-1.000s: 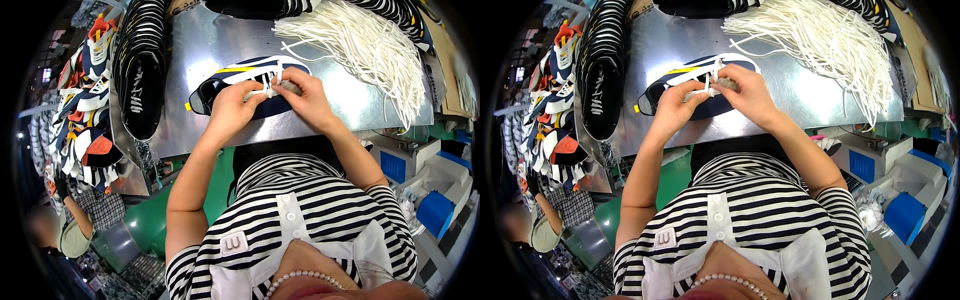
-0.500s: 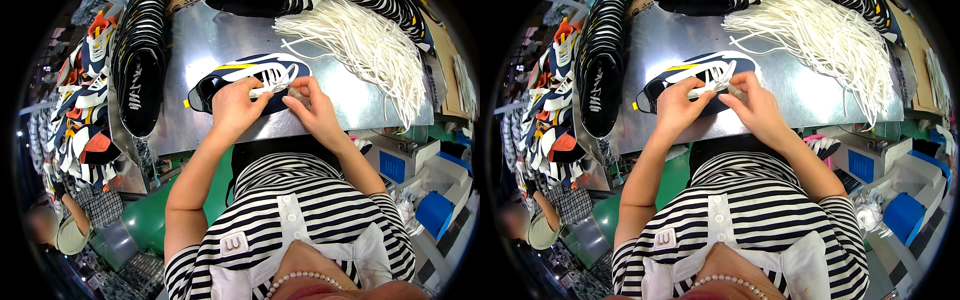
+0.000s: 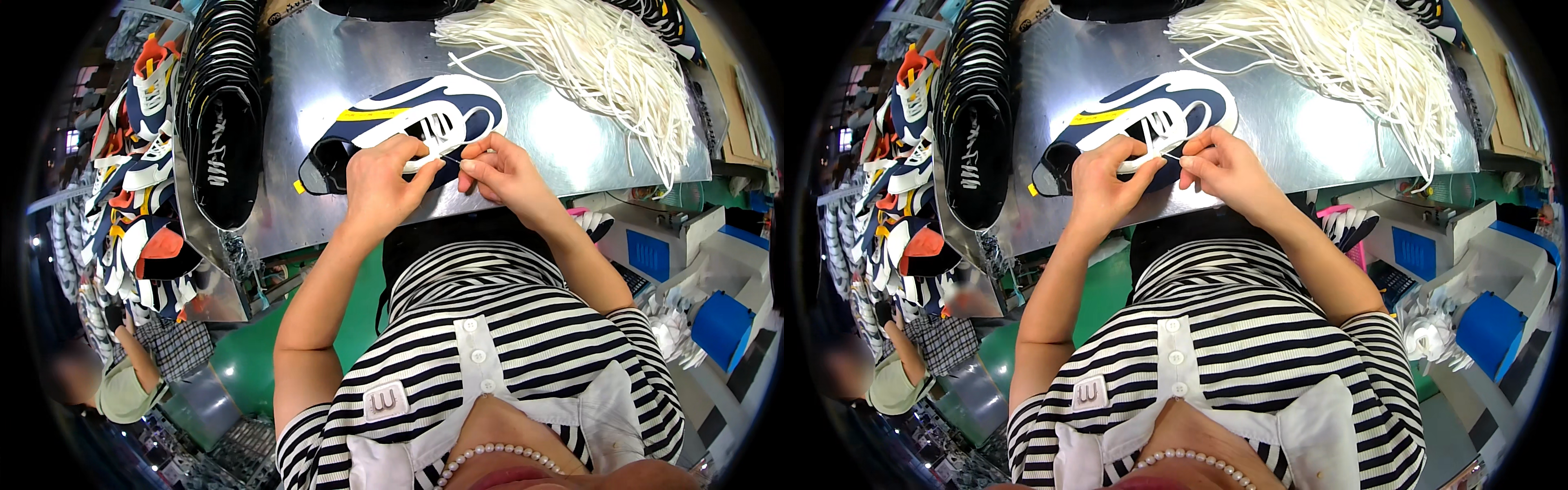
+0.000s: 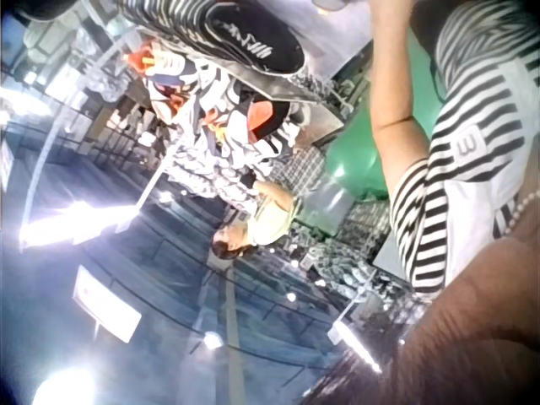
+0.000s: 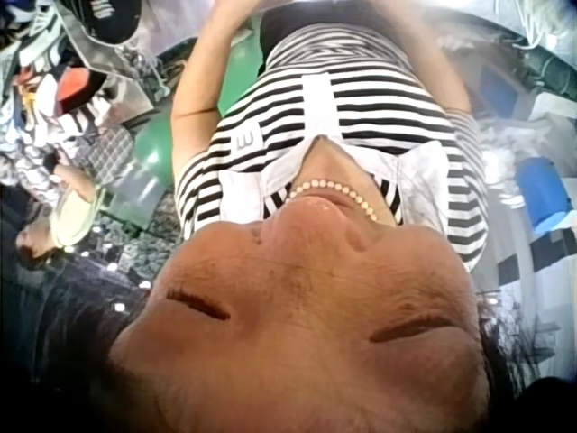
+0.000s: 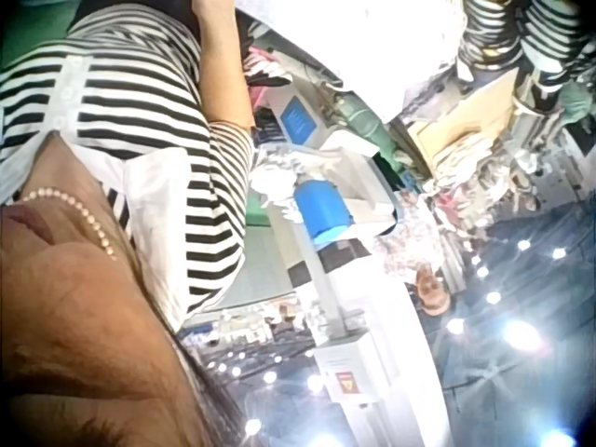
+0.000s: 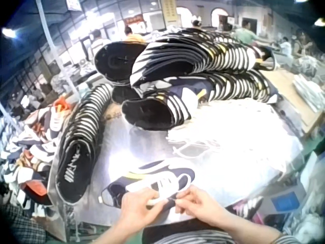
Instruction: The person threads white shoelaces through the eyelets of a blue and white sneaker, pulling the laces tight and arranging them. They repeat this process on multiple shoes at a workstation in a factory.
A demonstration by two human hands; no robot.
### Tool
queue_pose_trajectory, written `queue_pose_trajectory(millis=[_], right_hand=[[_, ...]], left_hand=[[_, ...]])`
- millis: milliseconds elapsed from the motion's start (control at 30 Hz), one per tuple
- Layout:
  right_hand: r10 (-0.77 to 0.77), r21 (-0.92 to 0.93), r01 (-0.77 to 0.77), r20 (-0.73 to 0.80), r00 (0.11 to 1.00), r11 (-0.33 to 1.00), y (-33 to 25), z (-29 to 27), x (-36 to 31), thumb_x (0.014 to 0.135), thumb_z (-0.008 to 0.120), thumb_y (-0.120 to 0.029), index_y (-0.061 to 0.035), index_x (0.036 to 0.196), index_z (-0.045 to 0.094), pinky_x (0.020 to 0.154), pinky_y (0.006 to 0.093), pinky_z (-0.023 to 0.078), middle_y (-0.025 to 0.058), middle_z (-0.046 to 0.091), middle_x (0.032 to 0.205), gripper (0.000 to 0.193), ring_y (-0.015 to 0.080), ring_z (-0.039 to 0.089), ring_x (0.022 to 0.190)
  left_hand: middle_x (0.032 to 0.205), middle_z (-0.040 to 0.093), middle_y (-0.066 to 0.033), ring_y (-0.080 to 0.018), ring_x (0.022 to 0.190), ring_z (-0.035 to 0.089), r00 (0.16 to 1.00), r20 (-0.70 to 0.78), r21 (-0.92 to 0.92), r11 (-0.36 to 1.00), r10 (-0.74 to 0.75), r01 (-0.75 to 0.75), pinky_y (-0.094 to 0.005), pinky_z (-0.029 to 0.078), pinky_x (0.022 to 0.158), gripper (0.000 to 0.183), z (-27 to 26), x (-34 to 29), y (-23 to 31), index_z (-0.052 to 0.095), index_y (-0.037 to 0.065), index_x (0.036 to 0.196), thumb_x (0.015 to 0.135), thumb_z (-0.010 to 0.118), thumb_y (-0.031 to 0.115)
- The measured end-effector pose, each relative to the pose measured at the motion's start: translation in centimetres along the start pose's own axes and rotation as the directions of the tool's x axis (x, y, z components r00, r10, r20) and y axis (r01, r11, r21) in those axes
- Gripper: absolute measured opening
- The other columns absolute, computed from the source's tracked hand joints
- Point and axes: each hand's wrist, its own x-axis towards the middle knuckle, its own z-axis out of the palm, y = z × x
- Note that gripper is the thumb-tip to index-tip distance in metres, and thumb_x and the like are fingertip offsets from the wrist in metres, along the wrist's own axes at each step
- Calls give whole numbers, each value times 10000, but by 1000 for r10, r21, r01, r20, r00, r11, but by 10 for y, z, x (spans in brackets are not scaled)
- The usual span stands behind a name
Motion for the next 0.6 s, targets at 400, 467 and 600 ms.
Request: queue_pose_trajectory(millis=[400, 467, 600], right_hand=[[-317, -422, 247, -104, 943, 872, 15, 28, -10, 935, 576, -147, 6, 1005, 456, 688, 392, 511, 161, 654, 807, 207, 310, 662, 733], [-219, -358, 176, -85, 972, 917, 7, 28, -11, 931, 580, -153, -15, 1011, 463, 722, 406, 510, 173, 653, 845, 198, 333, 657, 789], [-248, -646, 263, 117, 962, 717, -5, -22, -34, 909, 632, -143, -42, 1031, 547, 591, 312, 522, 118, 698, 808, 180, 223, 702, 668]], left_hand=[[706, 605, -103, -287, 632, 606, 983, -26, -16, 983, 184, -185, -380, 457, 548, 127, 3, -25, 21, 631, 48, 778, 729, 745, 78], [703, 587, -93, -286, 641, 594, 985, -6, 28, 984, 174, -174, -383, 449, 549, 133, 2, -27, 17, 631, 52, 798, 729, 743, 69], [707, 582, -82, -274, 625, 574, 973, -53, 124, 968, 225, -218, -379, 438, 550, 141, -8, -30, 4, 631, 49, 812, 740, 748, 79]])
